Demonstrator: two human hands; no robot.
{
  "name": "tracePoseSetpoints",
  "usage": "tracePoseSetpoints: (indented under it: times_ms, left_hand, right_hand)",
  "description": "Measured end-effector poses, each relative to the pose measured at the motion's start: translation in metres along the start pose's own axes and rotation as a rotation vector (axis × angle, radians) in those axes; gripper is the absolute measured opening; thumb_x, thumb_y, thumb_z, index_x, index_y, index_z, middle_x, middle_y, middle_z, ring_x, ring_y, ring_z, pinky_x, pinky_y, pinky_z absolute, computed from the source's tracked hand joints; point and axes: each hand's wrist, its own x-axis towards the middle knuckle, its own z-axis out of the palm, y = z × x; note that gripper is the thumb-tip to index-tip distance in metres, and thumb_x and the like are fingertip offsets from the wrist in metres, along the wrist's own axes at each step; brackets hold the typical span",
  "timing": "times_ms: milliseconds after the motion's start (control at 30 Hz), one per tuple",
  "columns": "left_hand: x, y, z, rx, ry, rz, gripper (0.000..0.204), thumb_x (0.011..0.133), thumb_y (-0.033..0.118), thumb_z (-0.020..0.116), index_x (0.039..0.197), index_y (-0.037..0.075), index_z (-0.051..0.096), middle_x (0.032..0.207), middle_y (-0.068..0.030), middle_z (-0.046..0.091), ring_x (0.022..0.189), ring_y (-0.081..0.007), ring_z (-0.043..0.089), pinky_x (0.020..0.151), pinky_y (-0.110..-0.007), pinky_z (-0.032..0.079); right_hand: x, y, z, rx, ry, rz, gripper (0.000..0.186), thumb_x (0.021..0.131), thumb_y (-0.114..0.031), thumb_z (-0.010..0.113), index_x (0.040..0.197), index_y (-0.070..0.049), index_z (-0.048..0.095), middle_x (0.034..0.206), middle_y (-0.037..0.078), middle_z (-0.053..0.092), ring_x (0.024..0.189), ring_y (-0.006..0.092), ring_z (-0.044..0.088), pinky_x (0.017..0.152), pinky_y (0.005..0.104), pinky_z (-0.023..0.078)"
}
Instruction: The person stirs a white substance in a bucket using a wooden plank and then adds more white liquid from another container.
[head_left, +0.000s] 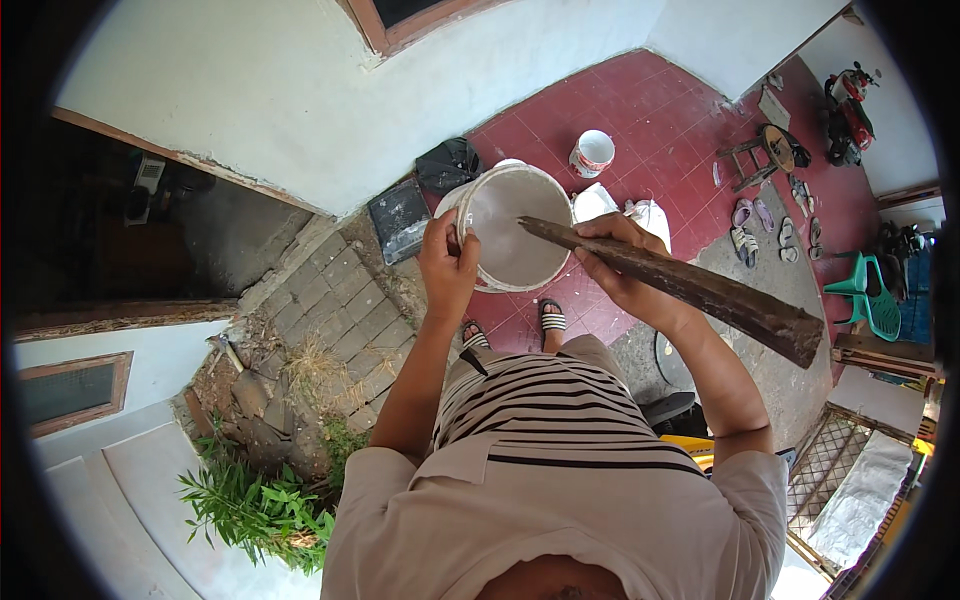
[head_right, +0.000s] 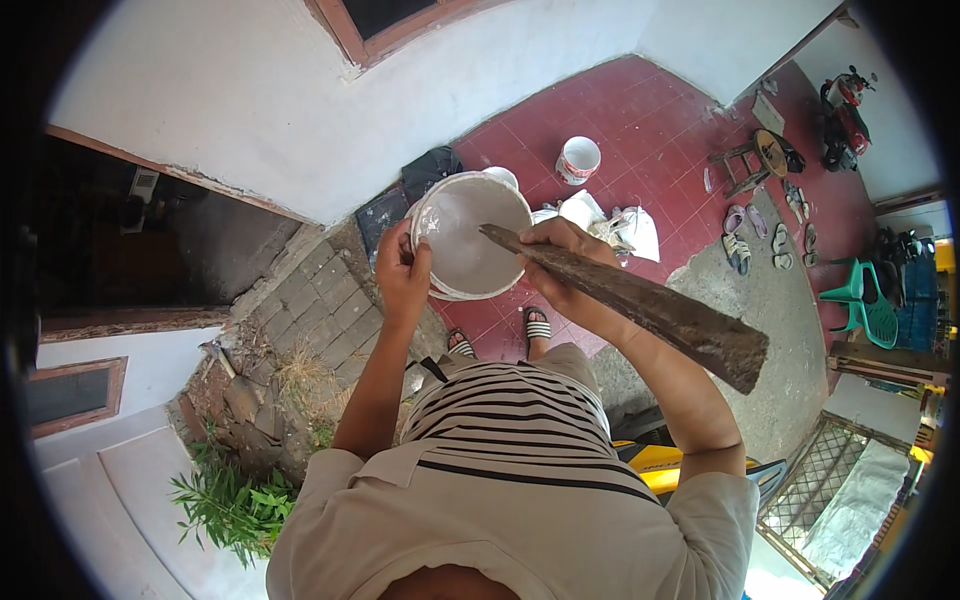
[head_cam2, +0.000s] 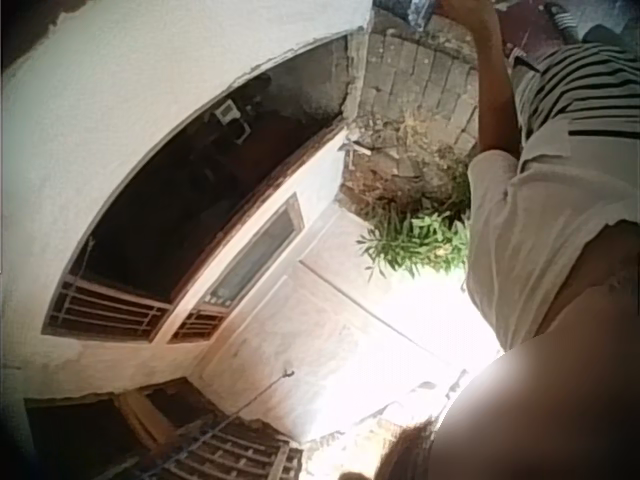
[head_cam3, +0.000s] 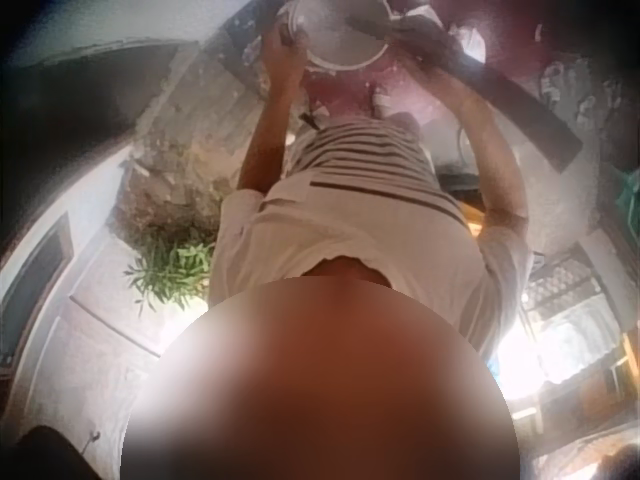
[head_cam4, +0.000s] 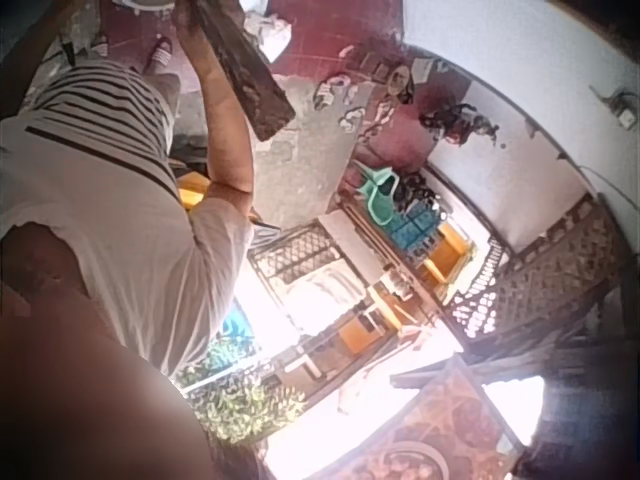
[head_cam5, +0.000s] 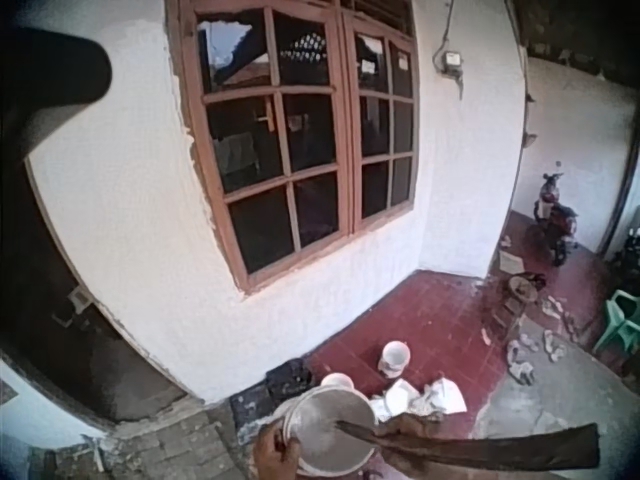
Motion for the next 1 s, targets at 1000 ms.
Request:
tracePoseSetpoints:
  times_ms: [1000]
  left_hand:
    - [-0.001, -0.009, -0.001, -0.048, 0.023, -0.052, 0.034, 0.094, -0.003, 0.066, 0.128, -0.002, 0.060, 0.092, 0.0001, 0.062, 0.076, -0.0039, 0.053, 0.064, -0.019, 0.042]
  right_hand:
    - [0.008, 0.008, -0.011, 0.001, -0.049, 0.103, 0.021, 0.095, -0.009, 0.073, 0.112, -0.002, 0.064, 0.104, 0.013, 0.073, 0.090, 0.0216, 0.073, 0.081, 0.0330, 0.056]
